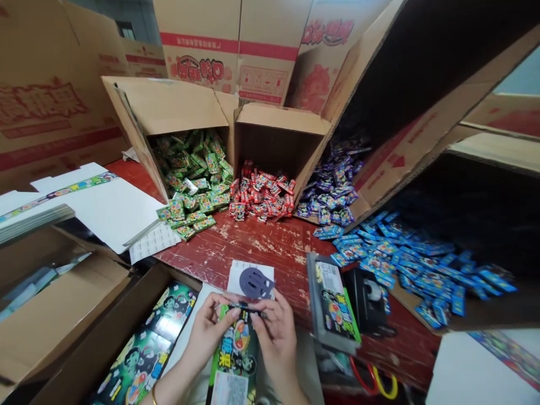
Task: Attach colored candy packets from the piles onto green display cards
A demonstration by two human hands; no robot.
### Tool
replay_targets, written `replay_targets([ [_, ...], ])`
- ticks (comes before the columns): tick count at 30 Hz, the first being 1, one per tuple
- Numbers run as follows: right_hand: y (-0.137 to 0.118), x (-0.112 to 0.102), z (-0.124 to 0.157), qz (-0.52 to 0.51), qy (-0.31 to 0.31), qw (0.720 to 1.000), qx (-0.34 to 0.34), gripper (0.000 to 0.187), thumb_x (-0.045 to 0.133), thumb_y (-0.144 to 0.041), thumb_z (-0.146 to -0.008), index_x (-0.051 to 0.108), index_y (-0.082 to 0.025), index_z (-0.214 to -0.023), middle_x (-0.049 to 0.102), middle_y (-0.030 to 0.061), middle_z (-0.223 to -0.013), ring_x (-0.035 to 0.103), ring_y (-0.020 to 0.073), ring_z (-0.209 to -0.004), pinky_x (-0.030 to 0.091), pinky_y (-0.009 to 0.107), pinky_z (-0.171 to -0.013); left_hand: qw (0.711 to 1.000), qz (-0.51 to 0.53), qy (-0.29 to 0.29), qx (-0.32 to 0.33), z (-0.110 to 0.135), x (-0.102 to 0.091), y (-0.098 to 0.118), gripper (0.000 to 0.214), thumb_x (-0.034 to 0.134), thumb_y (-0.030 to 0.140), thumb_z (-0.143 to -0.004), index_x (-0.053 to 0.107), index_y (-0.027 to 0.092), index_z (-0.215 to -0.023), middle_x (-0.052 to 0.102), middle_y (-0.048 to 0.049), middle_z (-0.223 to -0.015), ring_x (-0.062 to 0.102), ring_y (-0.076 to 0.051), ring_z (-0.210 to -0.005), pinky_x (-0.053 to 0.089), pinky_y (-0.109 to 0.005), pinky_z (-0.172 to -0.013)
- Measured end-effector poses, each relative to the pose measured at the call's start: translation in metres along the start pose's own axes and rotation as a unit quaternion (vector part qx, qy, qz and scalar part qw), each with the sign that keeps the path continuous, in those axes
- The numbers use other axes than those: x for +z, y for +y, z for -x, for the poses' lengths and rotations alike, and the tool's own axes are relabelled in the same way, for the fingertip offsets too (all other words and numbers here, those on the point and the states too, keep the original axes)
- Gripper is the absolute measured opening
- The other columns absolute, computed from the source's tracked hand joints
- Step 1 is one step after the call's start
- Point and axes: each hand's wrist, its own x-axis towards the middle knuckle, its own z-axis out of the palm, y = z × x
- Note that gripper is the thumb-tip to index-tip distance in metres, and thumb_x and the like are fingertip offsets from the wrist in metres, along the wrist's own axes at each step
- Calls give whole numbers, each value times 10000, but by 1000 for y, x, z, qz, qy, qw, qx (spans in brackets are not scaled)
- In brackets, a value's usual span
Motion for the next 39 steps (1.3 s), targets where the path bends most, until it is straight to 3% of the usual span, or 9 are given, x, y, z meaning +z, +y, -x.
replay_targets([
  [3, 2, 0, -4, 13, -6, 1000, 12, 432, 598, -255, -843, 398, -243, -1226, 602, 10, -824, 639, 167, -777, 538, 308, -714, 1000, 2, -16, 1, -2, -1, -1, 223, 714, 262, -751, 498, 208, -748, 694, -5, -928, 628, -158, -871, 465, -268, -793],
  [8, -5, -3, -6, -2, -9, 1000, -26, 573, 574, -249, -859, 274, -272, -1346, 613, 33, -935, 641, 176, -869, 525, 350, -801, 999, -30, -20, 31, -3, 2, 4, 297, 733, 257, -730, 546, 233, -960, 656, 12, -793, 607, -156, -804, 454, -263, -766],
  [13, -27, -2, -10, 13, -53, 997, 45, 733, 687, -240, -768, 264, -237, -1367, 637, -17, -751, 645, 180, -788, 505, 351, -820, 993, -88, -78, 0, 2, 3, 16, 191, 706, 349, -739, 666, 178, -815, 652, -34, -823, 597, -182, -793, 452, -269, -729],
  [18, -42, -2, -25, -36, -80, 988, 131, 772, 722, -241, -722, 260, -217, -1339, 667, -11, -752, 640, 173, -732, 508, 313, -723, 996, -67, -30, -43, 5, 5, 20, 245, 718, 372, -727, 677, 180, -873, 696, -21, -773, 602, -147, -683, 464, -238, -651],
  [27, -30, -15, -45, -105, -105, 956, 253, 870, 834, -274, -594, 318, -132, -1280, 749, 92, -801, 683, 202, -792, 465, 391, -877, 995, -95, -11, -23, -5, 17, 25, 281, 663, 441, -756, 637, 164, -723, 689, -14, -672, 591, -134, -613, 461, -221, -591],
  [34, -37, -16, -40, -69, -123, 959, 247, 848, 841, -335, -570, 385, -115, -1250, 752, 103, -787, 692, 231, -775, 485, 410, -848, 982, -168, -65, 49, 2, 6, 22, 151, 645, 321, -804, 632, 175, -770, 674, -28, -789, 591, -156, -766, 438, -246, -714],
  [36, -38, -11, -27, -17, -93, 975, 202, 745, 790, -395, -636, 431, -124, -1230, 751, 118, -825, 689, 251, -806, 494, 422, -837, 980, -172, -69, 68, 2, 5, 18, 121, 668, 287, -788, 600, 187, -785, 657, -18, -805, 589, -158, -791, 439, -258, -746],
  [39, -32, -9, -10, 22, -70, 988, 133, 525, 656, -416, -783, 477, -175, -1215, 737, 118, -939, 672, 248, -913, 483, 420, -884, 986, -135, -86, 44, -2, 8, 16, 189, 728, 252, -727, 560, 194, -791, 630, -9, -852, 590, -165, -845, 443, -278, -802],
])
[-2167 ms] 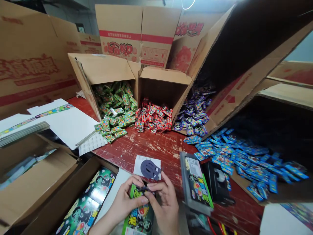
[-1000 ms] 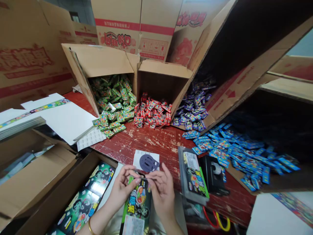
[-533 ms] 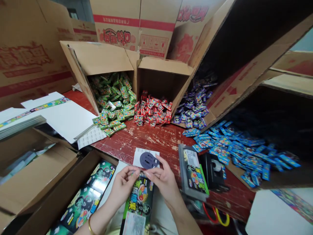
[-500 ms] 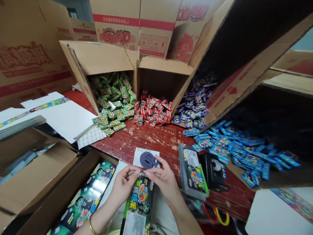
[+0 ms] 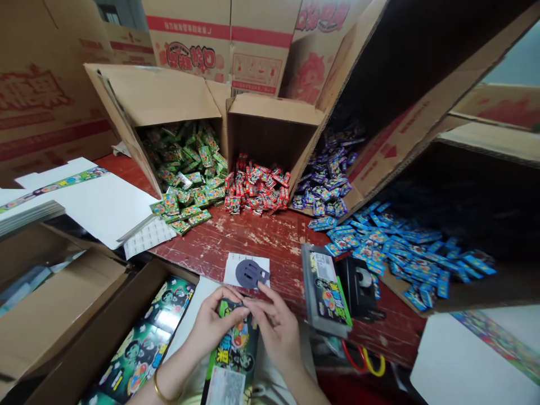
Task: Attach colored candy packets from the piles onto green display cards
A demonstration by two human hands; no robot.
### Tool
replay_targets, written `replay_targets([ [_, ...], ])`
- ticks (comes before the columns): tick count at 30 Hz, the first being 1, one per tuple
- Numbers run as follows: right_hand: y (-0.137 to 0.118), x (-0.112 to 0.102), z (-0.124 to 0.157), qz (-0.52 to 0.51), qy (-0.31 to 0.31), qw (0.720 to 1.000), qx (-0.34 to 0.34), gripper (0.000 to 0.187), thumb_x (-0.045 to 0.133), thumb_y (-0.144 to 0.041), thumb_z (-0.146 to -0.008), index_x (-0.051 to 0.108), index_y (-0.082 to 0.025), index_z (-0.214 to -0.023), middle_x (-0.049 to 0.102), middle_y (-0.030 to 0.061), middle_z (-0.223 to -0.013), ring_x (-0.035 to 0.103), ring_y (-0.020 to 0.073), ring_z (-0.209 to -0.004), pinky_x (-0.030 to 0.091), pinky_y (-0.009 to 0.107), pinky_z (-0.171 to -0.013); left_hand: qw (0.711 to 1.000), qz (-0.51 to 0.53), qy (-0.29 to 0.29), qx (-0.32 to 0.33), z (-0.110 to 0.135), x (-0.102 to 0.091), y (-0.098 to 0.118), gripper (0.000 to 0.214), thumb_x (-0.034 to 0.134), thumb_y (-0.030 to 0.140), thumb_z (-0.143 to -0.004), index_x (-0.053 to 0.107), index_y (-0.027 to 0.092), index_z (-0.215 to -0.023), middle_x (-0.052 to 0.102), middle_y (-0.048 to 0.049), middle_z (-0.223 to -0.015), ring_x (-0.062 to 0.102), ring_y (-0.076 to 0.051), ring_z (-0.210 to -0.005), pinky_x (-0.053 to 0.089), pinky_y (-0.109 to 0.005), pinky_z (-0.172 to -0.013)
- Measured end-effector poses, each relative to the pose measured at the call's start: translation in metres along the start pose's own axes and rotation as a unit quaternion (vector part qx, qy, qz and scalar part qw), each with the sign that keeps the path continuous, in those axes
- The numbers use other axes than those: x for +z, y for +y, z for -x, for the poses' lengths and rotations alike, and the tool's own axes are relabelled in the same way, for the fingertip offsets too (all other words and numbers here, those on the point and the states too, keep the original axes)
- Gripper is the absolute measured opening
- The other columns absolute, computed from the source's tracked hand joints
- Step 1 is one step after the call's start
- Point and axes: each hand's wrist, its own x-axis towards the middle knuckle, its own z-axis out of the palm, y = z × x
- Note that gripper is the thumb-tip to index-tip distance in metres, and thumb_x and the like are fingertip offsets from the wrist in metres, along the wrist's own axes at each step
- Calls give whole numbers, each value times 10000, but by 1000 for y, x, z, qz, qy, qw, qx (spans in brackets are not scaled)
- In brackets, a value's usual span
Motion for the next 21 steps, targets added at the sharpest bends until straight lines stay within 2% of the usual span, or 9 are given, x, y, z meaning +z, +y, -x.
replay_targets([
  [2, 3, -3, -2, -20, 0, 1000, -20, 497, 647, -391, -799, 479, -212, -1230, 724, 88, -950, 665, 225, -915, 487, 393, -885, 999, 27, -23, -20, -3, 2, 3, 220, 746, 244, -701, 549, 192, -787, 635, -21, -901, 594, -181, -909, 440, -297, -851],
  [4, 0, -8, -14, -40, 17, 998, -38, 467, 705, -371, -747, 546, -232, -1164, 694, 54, -928, 653, 192, -854, 510, 335, -807, 997, 45, -37, -43, -4, 4, 6, 230, 742, 260, -704, 535, 192, -778, 660, -39, -943, 608, -190, -922, 445, -310, -862],
  [7, -15, -13, -38, -42, 4, 998, -52, 271, 798, -361, -623, 663, -195, -789, 638, 23, -845, 604, 140, -764, 488, 248, -677, 994, 49, -35, -92, -2, 5, 7, 225, 682, 347, -760, 518, 198, -801, 683, -33, -913, 627, -179, -844, 465, -293, -788],
  [9, -23, -14, -50, -49, -55, 997, -2, 292, 825, -373, -569, 630, -172, -649, 626, 5, -737, 579, 118, -673, 461, 236, -617, 993, 40, -25, -110, 1, 5, 6, 233, 634, 402, -793, 523, 203, -837, 662, 0, -831, 605, -153, -758, 460, -261, -719],
  [12, -26, -11, -54, -60, -131, 985, 90, 340, 851, -366, -516, 621, -155, -653, 619, -24, -610, 546, 94, -558, 427, 237, -575, 994, 22, -17, -109, 4, 5, 2, 250, 594, 436, -818, 537, 200, -877, 607, 28, -752, 541, -129, -674, 431, -236, -652],
  [14, -24, -10, -52, -60, -150, 981, 111, 345, 862, -345, -492, 624, -147, -645, 621, -29, -590, 542, 87, -550, 417, 236, -585, 994, 14, -11, -105, 5, 4, 0, 249, 572, 440, -833, 547, 195, -869, 594, 25, -753, 523, -133, -701, 414, -234, -667],
  [17, -20, -8, -45, -48, -153, 980, 118, 343, 861, -343, -482, 628, -140, -630, 622, -25, -588, 537, 86, -547, 408, 238, -579, 994, 9, -5, -105, 5, 4, -2, 263, 521, 448, -862, 558, 188, -843, 582, 17, -758, 511, -143, -731, 403, -241, -695],
  [21, -18, -4, -38, 11, -121, 986, 110, 325, 851, -341, -497, 631, -139, -626, 597, -28, -551, 488, 77, -496, 358, 223, -505, 995, 12, 2, -103, 4, 3, 0, 295, 462, 456, -883, 560, 189, -803, 585, 7, -759, 527, -160, -750, 418, -262, -728],
])
